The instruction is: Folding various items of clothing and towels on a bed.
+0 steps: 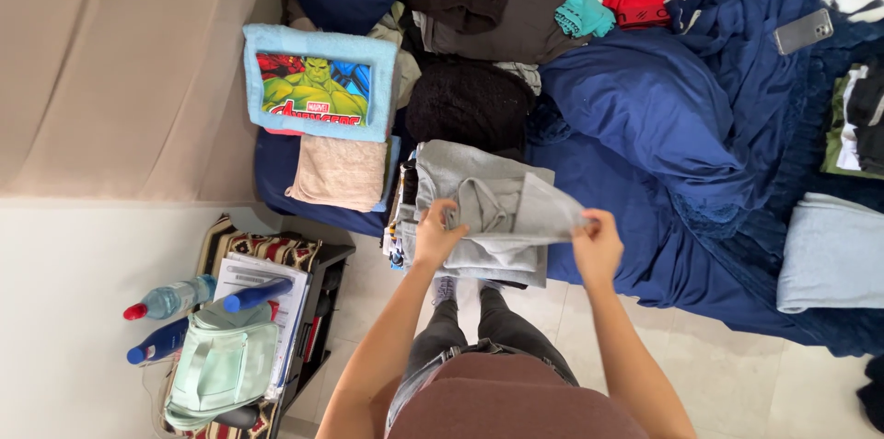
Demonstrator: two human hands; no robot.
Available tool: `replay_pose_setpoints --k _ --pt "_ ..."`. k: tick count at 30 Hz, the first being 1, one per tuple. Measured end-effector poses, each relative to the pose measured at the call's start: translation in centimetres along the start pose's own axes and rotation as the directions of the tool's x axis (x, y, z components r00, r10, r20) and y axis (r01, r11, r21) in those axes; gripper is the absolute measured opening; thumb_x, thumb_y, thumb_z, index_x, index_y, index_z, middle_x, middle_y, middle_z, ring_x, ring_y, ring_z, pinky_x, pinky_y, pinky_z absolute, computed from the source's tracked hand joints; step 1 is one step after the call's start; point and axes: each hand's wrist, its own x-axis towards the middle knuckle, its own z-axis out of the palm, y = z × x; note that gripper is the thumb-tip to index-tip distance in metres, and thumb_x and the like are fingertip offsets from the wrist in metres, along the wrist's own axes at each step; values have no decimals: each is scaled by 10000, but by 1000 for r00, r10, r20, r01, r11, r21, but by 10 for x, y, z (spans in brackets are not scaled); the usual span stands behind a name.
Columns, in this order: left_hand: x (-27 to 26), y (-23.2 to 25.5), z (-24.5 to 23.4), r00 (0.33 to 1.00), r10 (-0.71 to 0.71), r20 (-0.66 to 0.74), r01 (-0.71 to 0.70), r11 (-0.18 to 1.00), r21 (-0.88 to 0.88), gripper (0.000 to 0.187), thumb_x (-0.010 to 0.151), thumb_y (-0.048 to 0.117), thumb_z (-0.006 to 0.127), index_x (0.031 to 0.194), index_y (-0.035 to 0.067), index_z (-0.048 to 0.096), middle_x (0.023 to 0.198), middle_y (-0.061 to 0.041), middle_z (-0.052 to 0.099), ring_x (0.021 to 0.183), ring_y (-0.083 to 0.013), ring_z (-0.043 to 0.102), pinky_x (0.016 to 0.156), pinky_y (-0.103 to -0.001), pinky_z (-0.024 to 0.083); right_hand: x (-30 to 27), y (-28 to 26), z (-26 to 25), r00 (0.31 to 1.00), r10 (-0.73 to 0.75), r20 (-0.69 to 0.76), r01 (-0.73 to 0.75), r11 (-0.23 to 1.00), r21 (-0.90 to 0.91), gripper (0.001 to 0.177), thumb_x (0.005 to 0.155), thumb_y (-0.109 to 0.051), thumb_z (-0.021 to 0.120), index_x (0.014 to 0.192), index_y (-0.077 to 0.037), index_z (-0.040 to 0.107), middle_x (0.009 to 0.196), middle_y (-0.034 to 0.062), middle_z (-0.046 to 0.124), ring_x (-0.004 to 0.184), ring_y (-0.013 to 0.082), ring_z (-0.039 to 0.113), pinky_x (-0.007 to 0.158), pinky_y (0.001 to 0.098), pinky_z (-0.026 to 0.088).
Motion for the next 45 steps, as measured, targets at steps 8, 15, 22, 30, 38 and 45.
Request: replay_pose_setpoints --k 8,15,22,30,38,45 --pt "11 -13 28 986 147 -74 -128 968 216 305 817 140 706 1116 176 751 1229 -151 550 1175 -380 507 1046 -450 434 -31 -70 18 685 -635 358 668 743 39 343 767 -140 789 1091 -84 692 1073 129 689 1022 313 611 886 419 486" --pt "19 -8 22 892 438 -110 -410 888 210 424 706 -86 588 994 166 771 1293 -104 655 1220 -362 548 1049 -413 476 -33 -66 49 638 -457 620 541 839 61 134 851 -169 759 940 -78 720 839 65 687 790 206 674 756 365 533" --pt "14 4 16 991 113 -66 -109 992 59 319 813 134 752 1110 69 657 1155 -135 697 1056 -334 695 920 -426 559 28 26 3 926 3 377 -275 691 669 210 873 -165 618 1028 -41 688 803 -41 558 691 91 494 613 268 414" --pt "16 13 32 996 41 -78 -16 954 299 512 777 263 850 1152 18 603 1214 -199 578 1025 -441 625 862 -506 515 19 8 -7 858 93 505 43 967 -251 269 823 -317 767 951 -84 724 795 -52 669 744 89 636 710 250 483" --pt "17 69 -14 990 136 -31 -139 944 -300 135 843 104 782 865 75 652 924 -31 698 872 -179 690 824 -307 568 52 -15 -42 925 -119 360 -221 602 767 104 863 -143 533 880 -57 590 901 34 611 882 151 595 829 304 479" --pt "4 51 -111 909 416 27 -126 336 -933 193 877 -62 641 974 105 631 931 -50 688 897 -135 637 891 -281 516 19 -86 -97 861 -268 432 -206 593 779 372 824 -205 632 1168 -67 664 1111 29 705 1006 120 663 848 255 532"
